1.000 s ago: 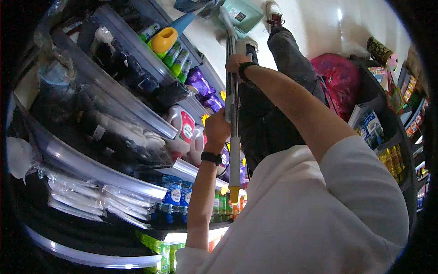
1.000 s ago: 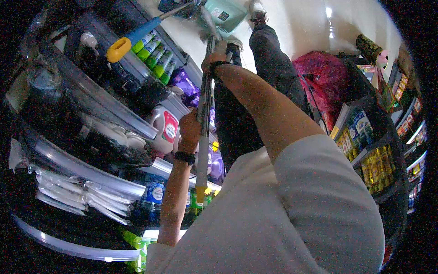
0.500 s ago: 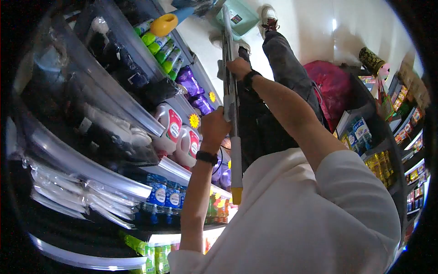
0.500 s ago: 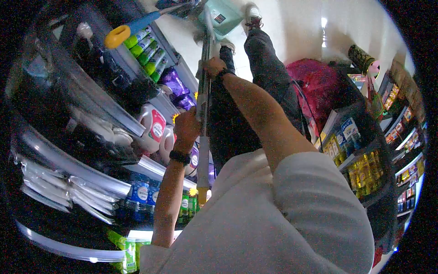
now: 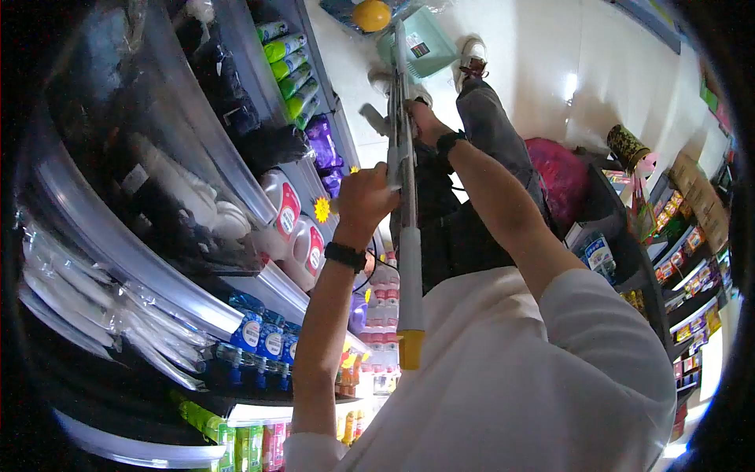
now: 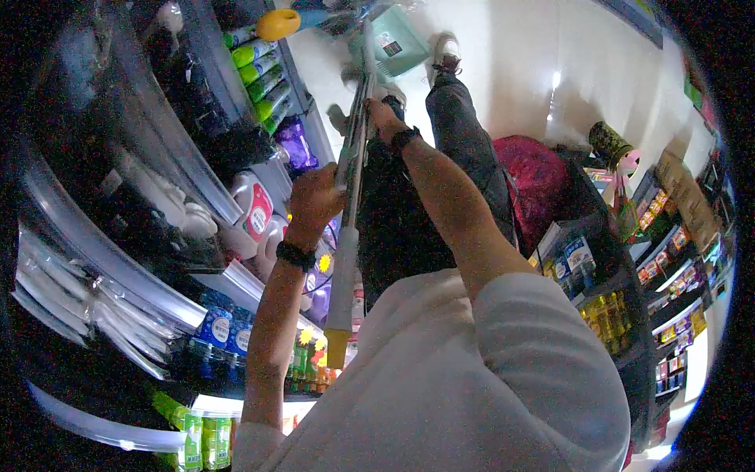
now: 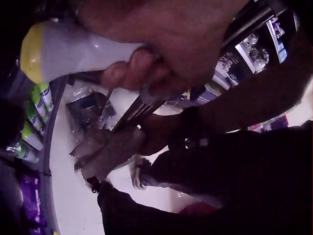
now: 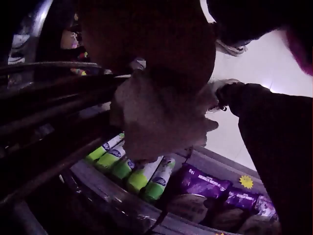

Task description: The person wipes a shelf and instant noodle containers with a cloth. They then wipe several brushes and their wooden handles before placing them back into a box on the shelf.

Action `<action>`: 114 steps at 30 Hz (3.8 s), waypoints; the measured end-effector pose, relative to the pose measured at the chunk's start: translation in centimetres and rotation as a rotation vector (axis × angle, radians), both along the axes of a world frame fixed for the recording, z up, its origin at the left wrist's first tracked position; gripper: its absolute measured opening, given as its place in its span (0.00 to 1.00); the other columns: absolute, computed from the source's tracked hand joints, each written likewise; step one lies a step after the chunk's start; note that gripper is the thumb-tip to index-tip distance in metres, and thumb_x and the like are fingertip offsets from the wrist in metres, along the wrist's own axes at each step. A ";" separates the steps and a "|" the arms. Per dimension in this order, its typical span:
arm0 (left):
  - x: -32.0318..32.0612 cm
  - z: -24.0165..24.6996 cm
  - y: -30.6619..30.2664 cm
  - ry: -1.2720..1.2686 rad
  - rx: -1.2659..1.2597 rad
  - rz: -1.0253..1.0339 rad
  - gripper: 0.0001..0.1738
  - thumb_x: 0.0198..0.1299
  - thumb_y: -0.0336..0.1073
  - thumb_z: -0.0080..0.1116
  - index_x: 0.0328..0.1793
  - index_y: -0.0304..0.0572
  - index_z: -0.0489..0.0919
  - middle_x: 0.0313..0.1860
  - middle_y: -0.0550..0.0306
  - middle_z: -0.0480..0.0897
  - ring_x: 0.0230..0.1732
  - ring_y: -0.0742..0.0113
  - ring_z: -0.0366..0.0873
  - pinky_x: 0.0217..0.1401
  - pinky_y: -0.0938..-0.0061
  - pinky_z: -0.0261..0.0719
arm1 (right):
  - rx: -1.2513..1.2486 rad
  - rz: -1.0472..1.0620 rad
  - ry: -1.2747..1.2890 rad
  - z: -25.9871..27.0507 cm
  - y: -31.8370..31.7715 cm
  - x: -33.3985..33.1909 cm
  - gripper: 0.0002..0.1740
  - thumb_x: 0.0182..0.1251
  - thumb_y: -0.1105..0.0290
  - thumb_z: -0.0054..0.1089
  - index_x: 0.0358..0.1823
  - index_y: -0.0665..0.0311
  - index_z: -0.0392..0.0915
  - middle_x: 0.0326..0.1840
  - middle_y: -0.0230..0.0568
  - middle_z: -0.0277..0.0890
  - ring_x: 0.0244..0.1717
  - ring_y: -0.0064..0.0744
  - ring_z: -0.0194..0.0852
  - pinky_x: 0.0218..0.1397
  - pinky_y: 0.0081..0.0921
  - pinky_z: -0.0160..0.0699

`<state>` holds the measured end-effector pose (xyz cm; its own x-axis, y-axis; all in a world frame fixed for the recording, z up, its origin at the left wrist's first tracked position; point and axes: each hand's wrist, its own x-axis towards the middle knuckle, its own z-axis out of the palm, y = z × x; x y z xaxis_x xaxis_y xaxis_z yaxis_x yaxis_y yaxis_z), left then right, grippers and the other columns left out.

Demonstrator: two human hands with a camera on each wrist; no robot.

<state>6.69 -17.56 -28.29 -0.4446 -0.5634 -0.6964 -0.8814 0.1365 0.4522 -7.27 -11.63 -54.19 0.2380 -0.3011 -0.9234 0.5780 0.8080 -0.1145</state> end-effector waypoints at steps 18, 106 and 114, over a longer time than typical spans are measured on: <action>0.4 -0.1 0.8 0.038 -0.084 0.050 0.09 0.43 0.38 0.62 0.28 0.43 0.77 0.22 0.46 0.81 0.27 0.48 0.82 0.33 0.57 0.79 | -0.524 1.241 0.532 4.7 -6.2 -3.3 0.33 0.60 0.44 0.53 0.38 0.76 0.81 0.36 0.58 0.82 0.39 0.46 0.83 0.46 0.37 0.78; -8.6 27.1 2.6 0.535 -0.844 -0.307 0.42 0.49 0.42 0.68 0.73 0.49 0.66 0.75 0.50 0.59 0.75 0.47 0.54 0.75 0.48 0.49 | 0.240 -0.106 1.283 28.5 43.0 -12.8 0.20 0.62 0.52 0.53 0.39 0.62 0.81 0.34 0.58 0.80 0.37 0.59 0.80 0.42 0.46 0.76; -25.7 32.4 7.1 0.616 -0.746 -0.676 0.39 0.47 0.31 0.67 0.69 0.45 0.69 0.71 0.51 0.63 0.72 0.46 0.57 0.73 0.52 0.55 | 0.050 -0.150 1.464 33.4 40.8 -25.4 0.21 0.61 0.55 0.59 0.45 0.66 0.81 0.39 0.61 0.80 0.44 0.59 0.79 0.49 0.45 0.76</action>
<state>-19.01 -10.46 4.16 -0.9548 -0.2611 0.1423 -0.1892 0.9027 0.3865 -32.70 29.22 -20.79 -0.9269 -0.1994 -0.3181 0.0509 0.7727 -0.6327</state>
